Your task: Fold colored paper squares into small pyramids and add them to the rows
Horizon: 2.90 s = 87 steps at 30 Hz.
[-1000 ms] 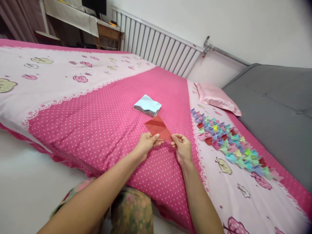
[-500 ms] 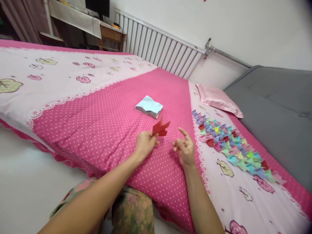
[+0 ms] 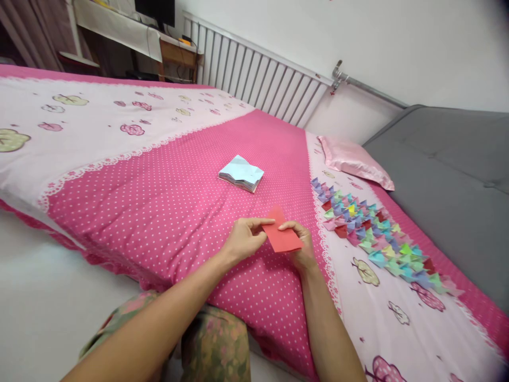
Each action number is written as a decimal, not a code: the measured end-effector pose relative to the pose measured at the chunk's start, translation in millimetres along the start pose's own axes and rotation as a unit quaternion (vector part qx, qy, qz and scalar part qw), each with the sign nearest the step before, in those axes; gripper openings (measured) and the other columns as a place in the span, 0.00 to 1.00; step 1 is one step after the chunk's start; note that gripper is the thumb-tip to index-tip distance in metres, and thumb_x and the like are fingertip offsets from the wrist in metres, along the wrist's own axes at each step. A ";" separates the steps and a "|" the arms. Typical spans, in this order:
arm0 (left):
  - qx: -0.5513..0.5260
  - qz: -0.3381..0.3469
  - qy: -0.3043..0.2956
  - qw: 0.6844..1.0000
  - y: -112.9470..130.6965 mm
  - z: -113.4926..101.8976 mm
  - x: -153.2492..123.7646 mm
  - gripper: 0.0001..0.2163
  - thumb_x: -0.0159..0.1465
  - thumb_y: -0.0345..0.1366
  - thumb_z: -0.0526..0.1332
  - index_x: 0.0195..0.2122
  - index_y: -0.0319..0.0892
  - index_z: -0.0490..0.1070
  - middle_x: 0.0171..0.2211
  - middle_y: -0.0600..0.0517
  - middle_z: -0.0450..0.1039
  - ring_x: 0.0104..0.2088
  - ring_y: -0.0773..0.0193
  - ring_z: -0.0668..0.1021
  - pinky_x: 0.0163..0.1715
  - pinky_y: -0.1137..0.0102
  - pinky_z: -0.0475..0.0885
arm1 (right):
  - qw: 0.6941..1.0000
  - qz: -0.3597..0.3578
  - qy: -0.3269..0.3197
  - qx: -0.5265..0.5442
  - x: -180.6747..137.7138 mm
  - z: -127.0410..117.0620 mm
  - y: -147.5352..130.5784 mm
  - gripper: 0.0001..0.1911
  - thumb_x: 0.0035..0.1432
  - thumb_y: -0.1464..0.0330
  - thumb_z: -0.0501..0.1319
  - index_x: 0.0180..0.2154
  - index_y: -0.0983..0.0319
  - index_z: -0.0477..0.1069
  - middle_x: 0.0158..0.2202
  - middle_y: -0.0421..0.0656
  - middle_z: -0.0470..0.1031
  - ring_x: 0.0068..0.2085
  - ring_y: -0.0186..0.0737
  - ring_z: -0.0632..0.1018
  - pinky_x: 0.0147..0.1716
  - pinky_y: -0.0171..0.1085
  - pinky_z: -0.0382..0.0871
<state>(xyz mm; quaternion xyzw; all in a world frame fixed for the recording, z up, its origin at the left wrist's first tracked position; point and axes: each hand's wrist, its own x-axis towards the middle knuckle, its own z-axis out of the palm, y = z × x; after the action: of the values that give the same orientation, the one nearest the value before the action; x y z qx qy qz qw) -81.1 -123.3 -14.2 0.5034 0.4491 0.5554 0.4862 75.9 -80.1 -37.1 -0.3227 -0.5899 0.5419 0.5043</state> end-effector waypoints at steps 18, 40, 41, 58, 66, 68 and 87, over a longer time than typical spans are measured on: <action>-0.156 -0.152 0.089 0.972 0.9 -10.8 6.9 0.08 0.48 0.25 0.64 0.30 0.37 0.78 0.29 0.47 0.78 0.27 0.69 0.75 0.35 0.72 0.69 | 0.992 -0.035 -0.053 -0.112 3.8 -3.2 -0.3 0.09 0.43 0.72 0.67 0.31 0.57 0.75 0.33 0.39 0.75 0.35 0.35 0.75 0.36 0.34 0.68; -0.132 -0.069 0.002 0.989 7.8 -7.4 0.2 0.20 0.48 0.36 0.68 0.43 0.38 0.74 0.35 0.47 0.78 0.31 0.67 0.76 0.36 0.71 0.68 | 0.986 -0.092 0.075 -0.121 4.7 -0.3 -6.1 0.06 0.48 0.65 0.65 0.24 0.62 0.73 0.27 0.40 0.75 0.24 0.33 0.72 0.26 0.34 0.67; -0.138 -0.070 -0.006 0.988 7.5 -6.6 0.3 0.21 0.46 0.35 0.69 0.43 0.38 0.74 0.36 0.47 0.78 0.32 0.66 0.76 0.37 0.70 0.69 | 0.985 -0.091 0.079 -0.121 4.6 0.3 -5.9 0.07 0.48 0.65 0.65 0.25 0.62 0.73 0.27 0.41 0.75 0.25 0.33 0.73 0.26 0.33 0.66; -0.091 -0.046 0.067 0.993 3.2 2.1 -1.1 0.38 0.47 0.32 0.66 0.60 0.39 0.53 0.15 0.60 0.69 0.15 0.74 0.67 0.19 0.77 0.61 | 0.980 -0.060 0.178 -0.060 4.7 11.9 -7.2 0.24 0.37 0.65 0.71 0.35 0.59 0.60 0.22 0.32 0.69 0.22 0.32 0.75 0.22 0.30 0.68; -0.104 -0.111 0.006 0.988 -2.0 2.5 0.8 0.08 0.44 0.33 0.68 0.25 0.34 0.75 0.20 0.50 0.74 0.18 0.72 0.69 0.21 0.75 0.61 | 0.970 -0.075 0.223 -0.065 4.5 11.4 -7.0 0.20 0.43 0.63 0.67 0.40 0.62 0.67 0.16 0.30 0.64 0.17 0.27 0.66 0.19 0.29 0.60; -0.110 -0.107 0.018 0.988 -3.1 2.6 1.5 0.09 0.44 0.33 0.68 0.26 0.34 0.75 0.20 0.50 0.74 0.18 0.72 0.69 0.21 0.75 0.61 | 0.969 -0.079 0.221 -0.072 4.1 11.5 -6.2 0.19 0.47 0.62 0.65 0.41 0.62 0.68 0.15 0.30 0.62 0.17 0.27 0.65 0.19 0.29 0.60; -0.109 -0.041 -0.008 0.993 -4.7 4.3 2.8 0.09 0.48 0.38 0.65 0.23 0.35 0.74 0.20 0.52 0.72 0.21 0.72 0.69 0.24 0.74 0.62 | 0.999 -0.029 0.026 -0.027 -2.9 20.4 0.3 0.16 0.43 0.65 0.68 0.38 0.60 0.73 0.36 0.43 0.77 0.35 0.40 0.77 0.37 0.40 0.73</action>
<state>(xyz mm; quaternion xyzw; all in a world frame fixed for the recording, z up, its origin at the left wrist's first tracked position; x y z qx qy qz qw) -76.4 -120.0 -18.1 0.4330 0.4020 0.5768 0.5641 57.4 -89.1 -36.2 -0.3325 -0.6000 0.5025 0.5262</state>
